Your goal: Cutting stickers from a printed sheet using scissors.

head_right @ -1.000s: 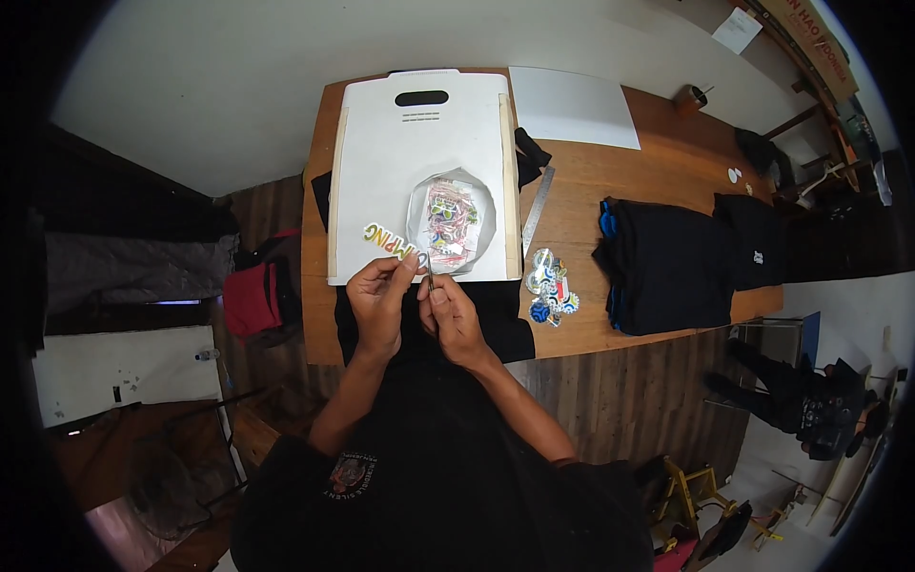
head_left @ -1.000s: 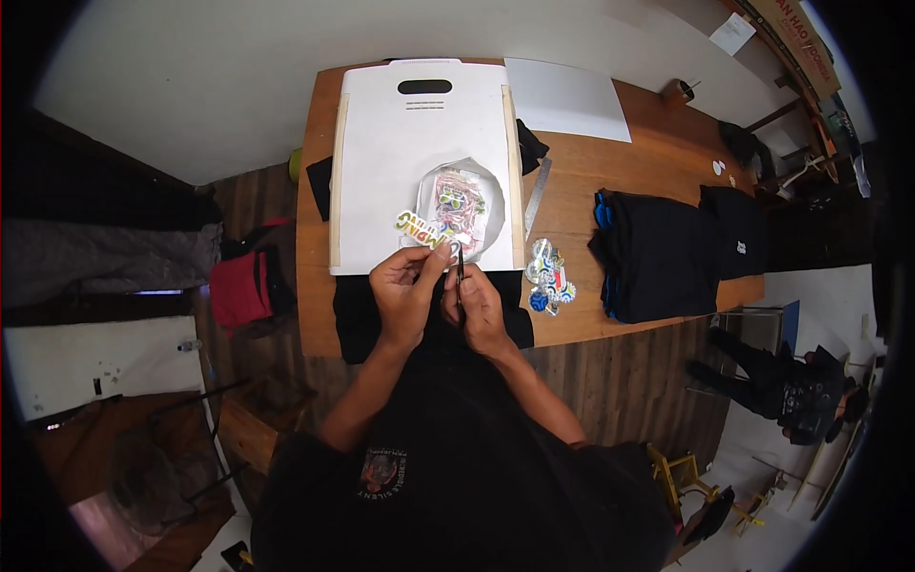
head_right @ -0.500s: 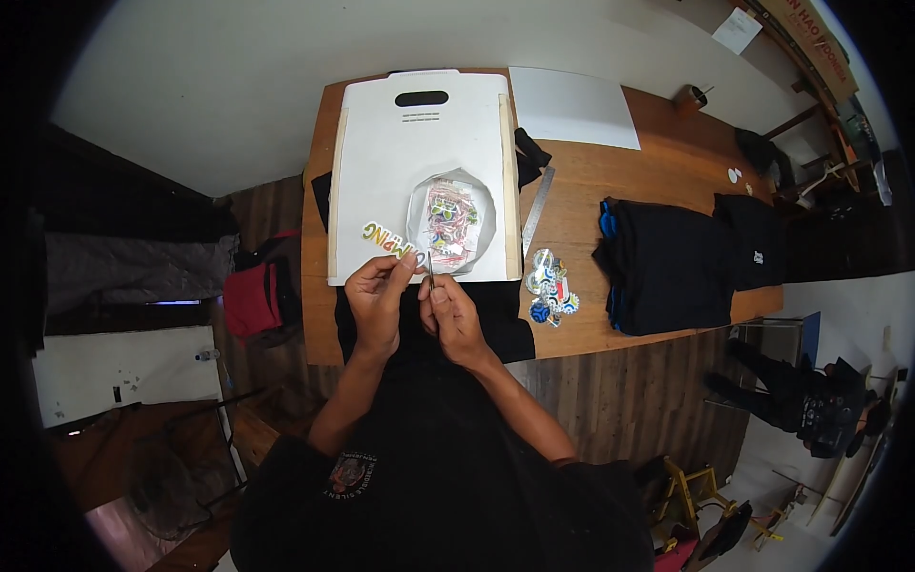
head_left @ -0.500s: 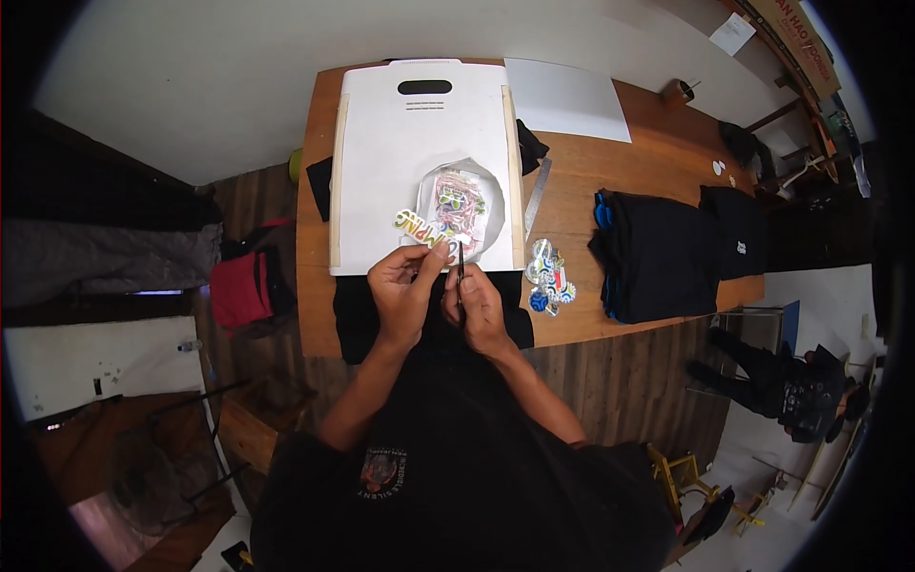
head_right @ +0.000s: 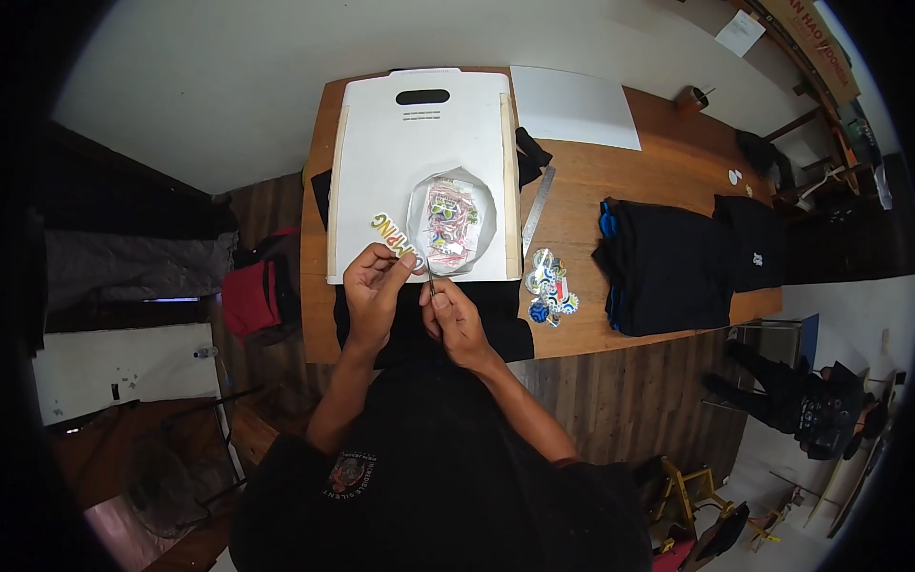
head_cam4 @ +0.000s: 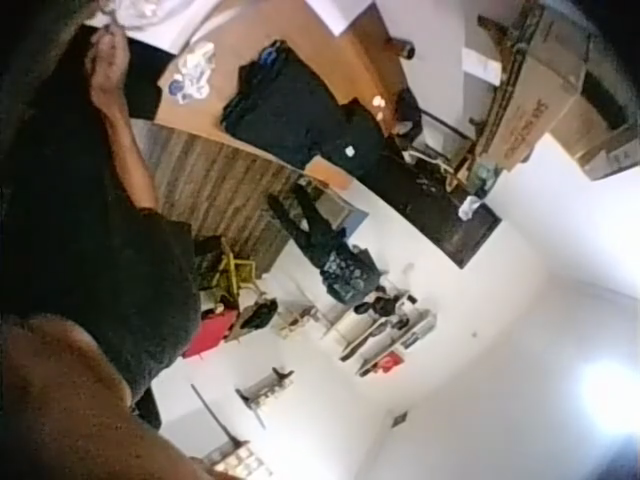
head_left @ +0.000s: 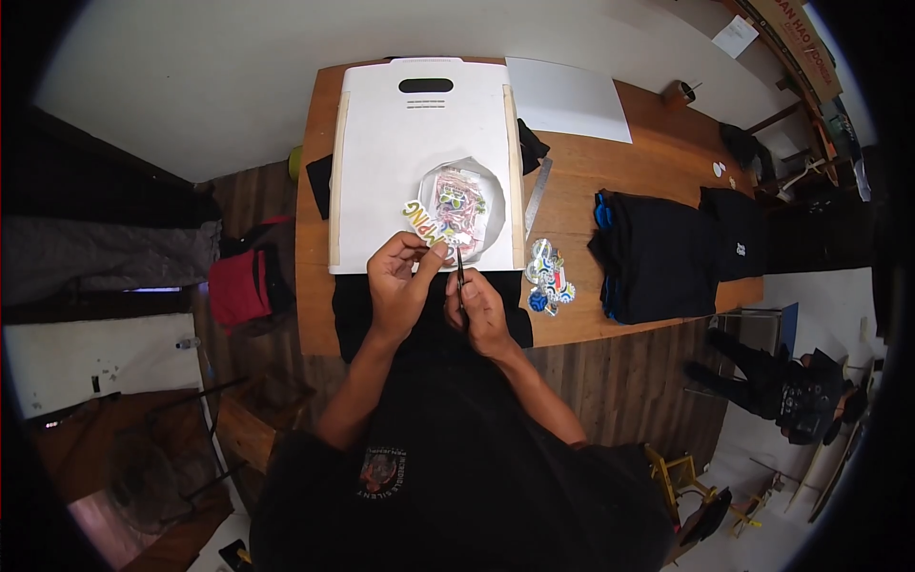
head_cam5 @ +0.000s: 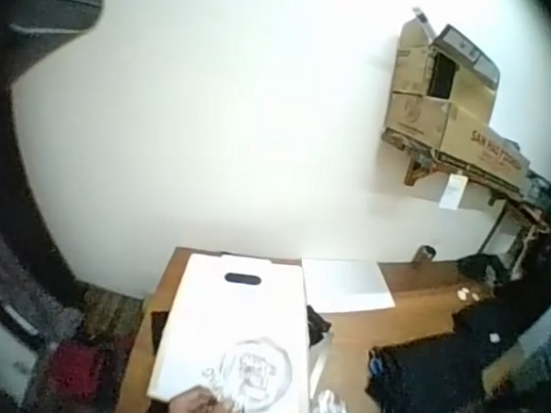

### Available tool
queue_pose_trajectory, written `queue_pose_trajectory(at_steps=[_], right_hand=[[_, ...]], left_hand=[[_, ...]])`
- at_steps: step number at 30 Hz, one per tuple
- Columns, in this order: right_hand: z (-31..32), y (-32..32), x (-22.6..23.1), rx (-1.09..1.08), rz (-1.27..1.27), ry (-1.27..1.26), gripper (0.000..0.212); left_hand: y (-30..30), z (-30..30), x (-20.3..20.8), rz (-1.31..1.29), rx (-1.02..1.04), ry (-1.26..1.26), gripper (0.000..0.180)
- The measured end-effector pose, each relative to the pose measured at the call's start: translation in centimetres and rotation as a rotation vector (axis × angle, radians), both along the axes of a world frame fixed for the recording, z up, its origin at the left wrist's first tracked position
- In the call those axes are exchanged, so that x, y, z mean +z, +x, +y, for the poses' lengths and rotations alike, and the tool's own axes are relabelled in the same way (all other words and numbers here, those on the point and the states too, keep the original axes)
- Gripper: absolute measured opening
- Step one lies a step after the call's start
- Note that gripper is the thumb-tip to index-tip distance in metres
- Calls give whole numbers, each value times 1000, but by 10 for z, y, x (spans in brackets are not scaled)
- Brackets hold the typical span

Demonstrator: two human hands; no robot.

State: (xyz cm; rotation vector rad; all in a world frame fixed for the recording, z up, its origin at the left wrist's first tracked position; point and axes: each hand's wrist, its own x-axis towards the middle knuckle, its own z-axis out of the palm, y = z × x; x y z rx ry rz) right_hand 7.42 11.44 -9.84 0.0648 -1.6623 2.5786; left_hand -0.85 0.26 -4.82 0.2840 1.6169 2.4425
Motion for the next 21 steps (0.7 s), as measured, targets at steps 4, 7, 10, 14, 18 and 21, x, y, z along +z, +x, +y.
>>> queue_pose_trajectory(at_steps=[4,7,10,14,18,21], right_hand=[[-1,2,-1,16,0,-31,33],[-1,1,-2,16,8,-31,33],[-1,0,-3,19,13,-38,33],[-1,0,-3,18,25,-39,33],[-1,0,-3,11,21,-21,33],[-1,0,-2,15,15,-27,33]], left_hand=[[-2,-1,0,8,-5,-1,8],[-2,-1,-1,25,10,-7,9],[-2,-1,-4,51,19,-26,9],[-2,-1,-9,62,40,-42,10],[-3,-1,-9,67,56,-57,11],[-3,-1,-11,78,58,-64,11]])
